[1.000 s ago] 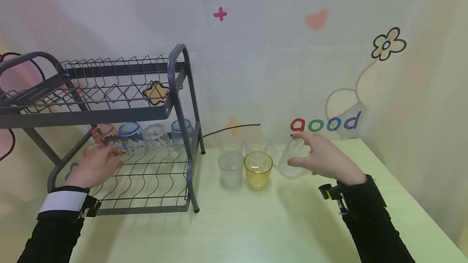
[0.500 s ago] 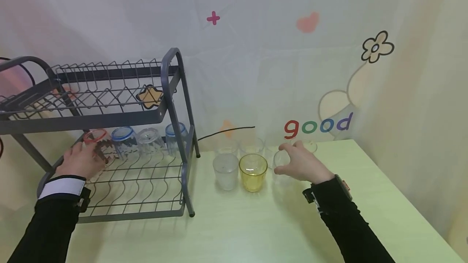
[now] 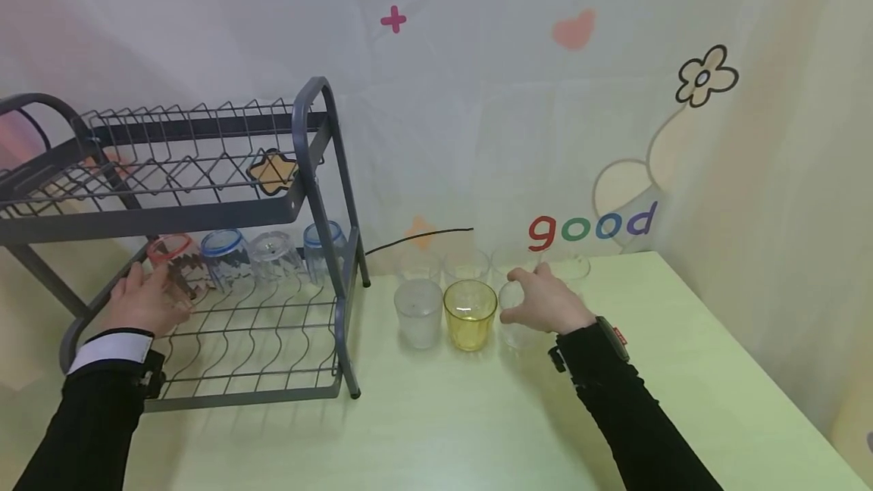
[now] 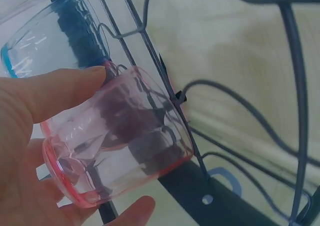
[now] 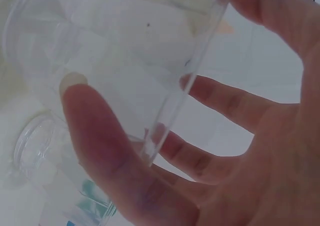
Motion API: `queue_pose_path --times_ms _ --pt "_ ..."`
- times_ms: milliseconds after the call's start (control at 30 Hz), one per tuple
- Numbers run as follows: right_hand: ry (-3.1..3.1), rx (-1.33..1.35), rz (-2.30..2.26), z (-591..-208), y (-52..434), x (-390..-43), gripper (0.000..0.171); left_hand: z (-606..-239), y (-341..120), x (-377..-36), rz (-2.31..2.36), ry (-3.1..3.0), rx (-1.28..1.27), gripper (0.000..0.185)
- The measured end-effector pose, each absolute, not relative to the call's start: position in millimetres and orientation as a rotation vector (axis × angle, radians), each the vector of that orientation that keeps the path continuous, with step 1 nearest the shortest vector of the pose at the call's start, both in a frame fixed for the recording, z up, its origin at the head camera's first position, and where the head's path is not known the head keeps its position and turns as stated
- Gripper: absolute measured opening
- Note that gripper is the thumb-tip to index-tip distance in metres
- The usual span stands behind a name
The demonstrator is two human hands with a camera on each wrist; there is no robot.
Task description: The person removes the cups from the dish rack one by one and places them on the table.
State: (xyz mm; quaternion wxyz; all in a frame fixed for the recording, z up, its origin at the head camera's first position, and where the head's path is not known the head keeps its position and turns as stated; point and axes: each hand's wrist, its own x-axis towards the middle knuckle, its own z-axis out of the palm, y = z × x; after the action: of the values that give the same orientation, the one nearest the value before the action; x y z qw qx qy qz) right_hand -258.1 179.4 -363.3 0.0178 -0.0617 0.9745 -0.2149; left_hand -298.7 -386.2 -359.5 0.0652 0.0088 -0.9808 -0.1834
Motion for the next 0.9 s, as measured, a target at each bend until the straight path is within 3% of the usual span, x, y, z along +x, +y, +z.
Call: queue_pose_path --times_ms 167,400,900 --pt "3.017 -0.242 -0.649 -361.3 179.9 -260.9 0.063 -358.5 -384.3 -297.0 -0.559 -2.947 0.032 0.082" --pt "2.985 -0.333 -0.594 -358.9 180.8 -265.4 0.058 -358.2 -389.1 -295.6 -0.617 -2.912 0.014 0.064" --pt "2.921 -0.222 -0.715 -360.0 183.2 -264.9 0.066 -354.4 -393.6 -291.7 -0.62 -2.965 0.071 0.064"
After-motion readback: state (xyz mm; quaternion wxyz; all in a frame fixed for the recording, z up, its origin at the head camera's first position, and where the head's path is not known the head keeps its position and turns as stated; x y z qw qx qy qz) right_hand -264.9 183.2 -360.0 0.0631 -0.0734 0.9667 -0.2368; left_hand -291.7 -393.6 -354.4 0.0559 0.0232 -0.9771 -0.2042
